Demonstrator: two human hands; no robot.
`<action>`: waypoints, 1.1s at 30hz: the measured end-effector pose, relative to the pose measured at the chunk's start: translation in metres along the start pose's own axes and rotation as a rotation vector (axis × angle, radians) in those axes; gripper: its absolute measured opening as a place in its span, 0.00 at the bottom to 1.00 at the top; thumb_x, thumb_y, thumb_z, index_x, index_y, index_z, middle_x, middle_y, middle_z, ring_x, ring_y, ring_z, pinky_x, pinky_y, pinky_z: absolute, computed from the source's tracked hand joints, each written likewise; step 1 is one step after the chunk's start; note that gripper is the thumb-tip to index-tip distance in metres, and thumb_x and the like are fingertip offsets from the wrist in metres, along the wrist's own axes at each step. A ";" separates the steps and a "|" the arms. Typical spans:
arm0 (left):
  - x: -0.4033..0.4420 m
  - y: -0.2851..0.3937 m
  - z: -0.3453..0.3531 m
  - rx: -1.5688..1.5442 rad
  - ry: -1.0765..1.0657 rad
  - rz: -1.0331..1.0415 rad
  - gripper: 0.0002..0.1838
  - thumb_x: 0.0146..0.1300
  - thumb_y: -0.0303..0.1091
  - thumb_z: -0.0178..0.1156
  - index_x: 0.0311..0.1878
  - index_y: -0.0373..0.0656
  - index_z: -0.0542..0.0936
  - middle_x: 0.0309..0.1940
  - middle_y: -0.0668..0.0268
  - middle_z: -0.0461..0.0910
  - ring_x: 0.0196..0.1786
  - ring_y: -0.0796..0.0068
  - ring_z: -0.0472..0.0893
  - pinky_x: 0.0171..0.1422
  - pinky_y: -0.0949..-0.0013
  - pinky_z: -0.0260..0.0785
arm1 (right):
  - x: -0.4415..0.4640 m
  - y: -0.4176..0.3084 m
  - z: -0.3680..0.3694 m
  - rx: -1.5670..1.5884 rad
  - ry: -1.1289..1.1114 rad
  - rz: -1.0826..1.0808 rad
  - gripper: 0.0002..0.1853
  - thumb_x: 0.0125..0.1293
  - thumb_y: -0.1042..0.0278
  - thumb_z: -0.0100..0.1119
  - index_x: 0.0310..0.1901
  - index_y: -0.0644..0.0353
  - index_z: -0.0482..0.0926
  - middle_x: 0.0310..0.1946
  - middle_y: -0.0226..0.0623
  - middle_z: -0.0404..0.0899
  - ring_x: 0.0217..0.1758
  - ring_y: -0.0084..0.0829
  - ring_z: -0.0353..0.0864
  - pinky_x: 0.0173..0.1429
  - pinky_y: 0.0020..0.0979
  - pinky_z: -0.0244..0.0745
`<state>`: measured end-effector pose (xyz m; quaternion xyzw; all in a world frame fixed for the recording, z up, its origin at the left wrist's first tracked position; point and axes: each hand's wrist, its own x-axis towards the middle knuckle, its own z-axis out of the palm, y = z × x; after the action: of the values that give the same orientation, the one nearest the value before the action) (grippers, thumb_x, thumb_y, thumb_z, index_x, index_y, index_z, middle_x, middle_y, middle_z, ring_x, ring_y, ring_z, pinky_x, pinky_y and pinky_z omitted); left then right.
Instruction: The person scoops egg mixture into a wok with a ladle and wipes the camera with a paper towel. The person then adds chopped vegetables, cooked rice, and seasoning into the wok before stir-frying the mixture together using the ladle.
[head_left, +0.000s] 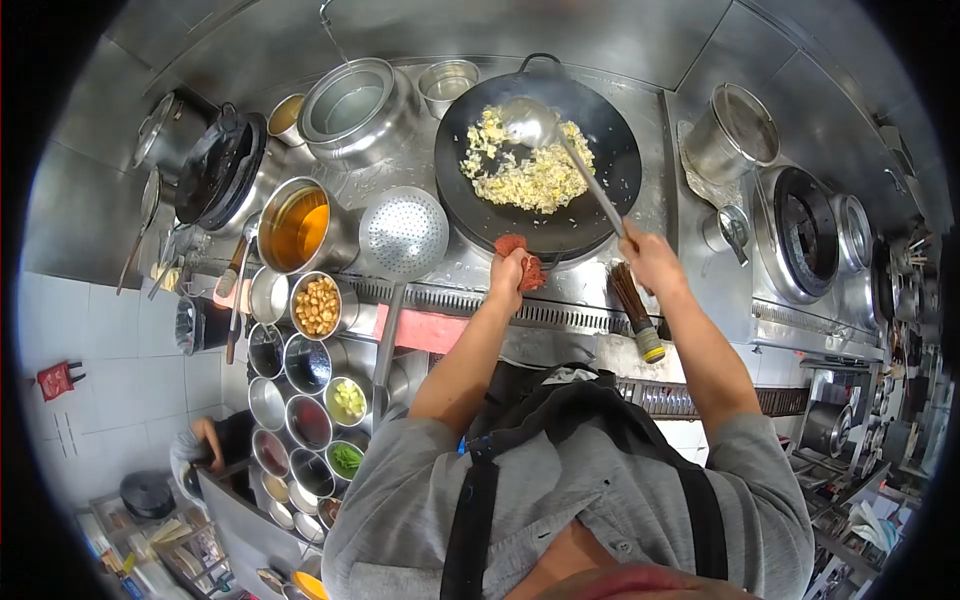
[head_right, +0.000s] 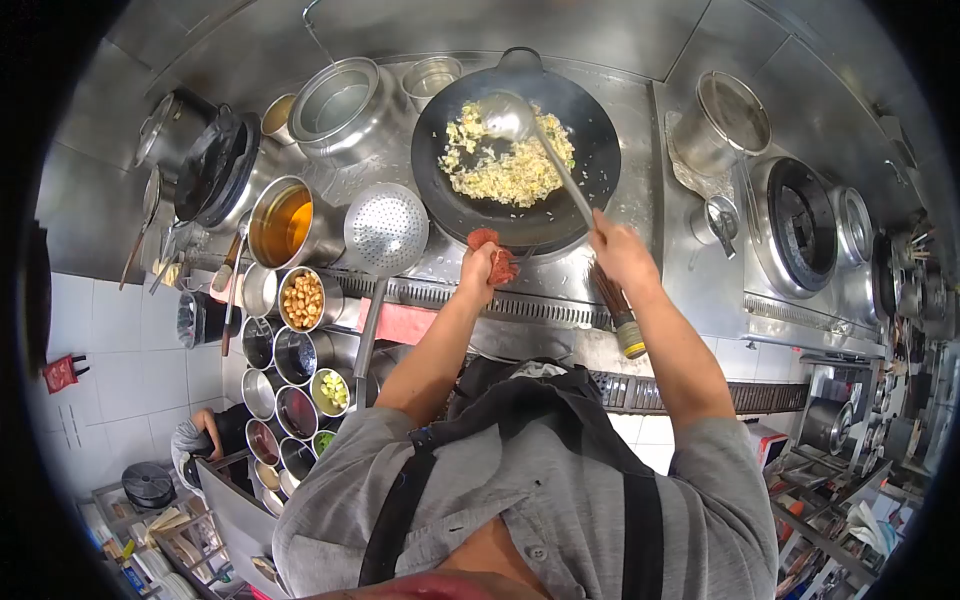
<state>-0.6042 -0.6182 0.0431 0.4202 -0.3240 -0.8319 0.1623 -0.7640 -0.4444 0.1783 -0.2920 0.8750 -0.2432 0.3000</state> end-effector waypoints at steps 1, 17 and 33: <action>-0.003 0.002 0.001 0.007 -0.005 0.003 0.11 0.59 0.28 0.50 0.45 0.43 0.71 0.28 0.61 0.77 0.22 0.66 0.79 0.17 0.64 0.69 | 0.000 -0.001 -0.003 0.056 0.041 -0.008 0.24 0.68 0.64 0.52 0.66 0.58 0.69 0.24 0.46 0.77 0.12 0.29 0.74 0.20 0.34 0.71; -0.001 -0.005 -0.008 -0.018 -0.186 -0.021 0.09 0.63 0.29 0.49 0.46 0.50 0.70 0.26 0.64 0.75 0.23 0.71 0.75 0.23 0.65 0.71 | -0.095 0.111 -0.043 -0.835 0.193 -0.286 0.32 0.63 0.71 0.51 0.70 0.39 0.61 0.34 0.45 0.81 0.31 0.47 0.83 0.36 0.46 0.79; -0.114 -0.037 -0.027 -0.093 0.025 0.015 0.15 0.63 0.26 0.46 0.53 0.51 0.66 0.27 0.59 0.74 0.29 0.65 0.77 0.26 0.62 0.71 | -0.091 0.083 -0.030 -0.531 0.361 -0.405 0.33 0.59 0.69 0.62 0.68 0.48 0.67 0.27 0.48 0.79 0.32 0.50 0.81 0.40 0.45 0.76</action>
<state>-0.5146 -0.5402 0.0737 0.4200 -0.2859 -0.8397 0.1918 -0.7550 -0.3180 0.1842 -0.4791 0.8709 -0.1100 0.0006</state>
